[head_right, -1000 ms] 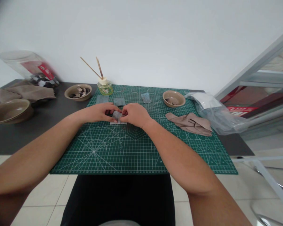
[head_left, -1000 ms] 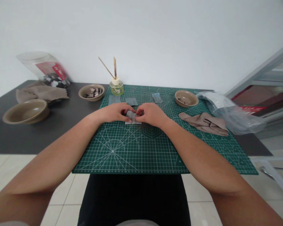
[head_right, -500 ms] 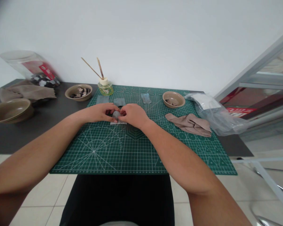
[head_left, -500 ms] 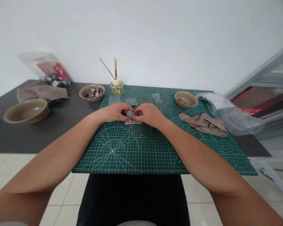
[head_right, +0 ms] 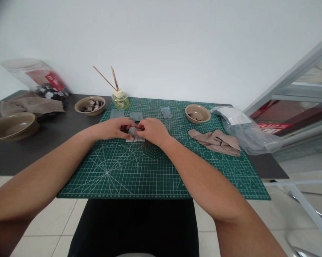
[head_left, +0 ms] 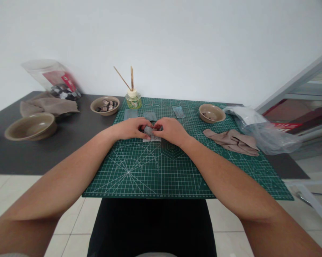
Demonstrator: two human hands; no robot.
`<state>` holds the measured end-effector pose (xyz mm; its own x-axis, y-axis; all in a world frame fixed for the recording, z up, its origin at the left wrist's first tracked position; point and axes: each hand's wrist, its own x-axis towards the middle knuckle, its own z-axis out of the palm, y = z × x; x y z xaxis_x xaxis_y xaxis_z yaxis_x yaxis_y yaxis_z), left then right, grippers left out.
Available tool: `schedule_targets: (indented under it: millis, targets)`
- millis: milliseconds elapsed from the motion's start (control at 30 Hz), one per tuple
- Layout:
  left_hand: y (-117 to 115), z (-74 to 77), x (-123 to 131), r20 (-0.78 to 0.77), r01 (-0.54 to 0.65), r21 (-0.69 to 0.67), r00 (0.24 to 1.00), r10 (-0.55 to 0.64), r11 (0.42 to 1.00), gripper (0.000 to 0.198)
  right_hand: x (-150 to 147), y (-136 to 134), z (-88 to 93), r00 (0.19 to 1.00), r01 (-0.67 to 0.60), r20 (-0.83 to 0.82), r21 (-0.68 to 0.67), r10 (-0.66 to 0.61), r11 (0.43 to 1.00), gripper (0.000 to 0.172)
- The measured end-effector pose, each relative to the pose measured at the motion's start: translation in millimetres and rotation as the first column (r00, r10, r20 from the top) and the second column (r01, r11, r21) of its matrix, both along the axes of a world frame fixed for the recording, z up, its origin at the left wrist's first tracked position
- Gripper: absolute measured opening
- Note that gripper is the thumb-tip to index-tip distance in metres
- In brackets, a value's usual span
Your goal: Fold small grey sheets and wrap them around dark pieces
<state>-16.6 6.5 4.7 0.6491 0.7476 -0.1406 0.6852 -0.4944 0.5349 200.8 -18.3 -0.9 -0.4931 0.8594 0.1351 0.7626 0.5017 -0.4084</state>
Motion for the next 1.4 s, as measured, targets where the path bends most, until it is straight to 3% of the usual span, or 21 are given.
schedule_targets:
  millis: [233,533,800,1000,1200,1400]
  targets:
    - [3,-2.0,-2,0.0,0.027,-0.008,1.0,-0.027,1.0,0.055,3,-1,3.1,0.993,-0.12,-0.019,-0.036,0.119,0.992,0.016]
    - [1,-1.3,-1,-0.013,0.021,0.008,1.0,-0.021,1.0,0.063,12,3,3.5,1.0,-0.015,-0.02,-0.037,0.014,0.999,0.015]
    - [2,-2.1,-1,-0.017,0.029,0.009,0.999,-0.029,1.0,0.056,6,2,3.5,0.99,-0.137,-0.019,-0.039,0.137,0.99,0.018]
    - [0,-0.2,-1,-0.04,0.02,0.016,0.999,-0.02,1.0,0.061,13,2,5.8,0.995,-0.096,-0.029,-0.099,0.094,0.99,0.013]
    - [-2,1.8,0,-0.053,0.021,0.017,0.998,-0.02,1.0,0.063,10,4,1.2,0.998,-0.061,-0.013,-0.021,0.06,0.998,0.014]
    - [-6,7.6,3,-0.108,0.0,0.014,0.994,0.002,1.0,0.053,3,3,0.8,0.985,-0.17,-0.009,-0.013,0.17,0.985,0.017]
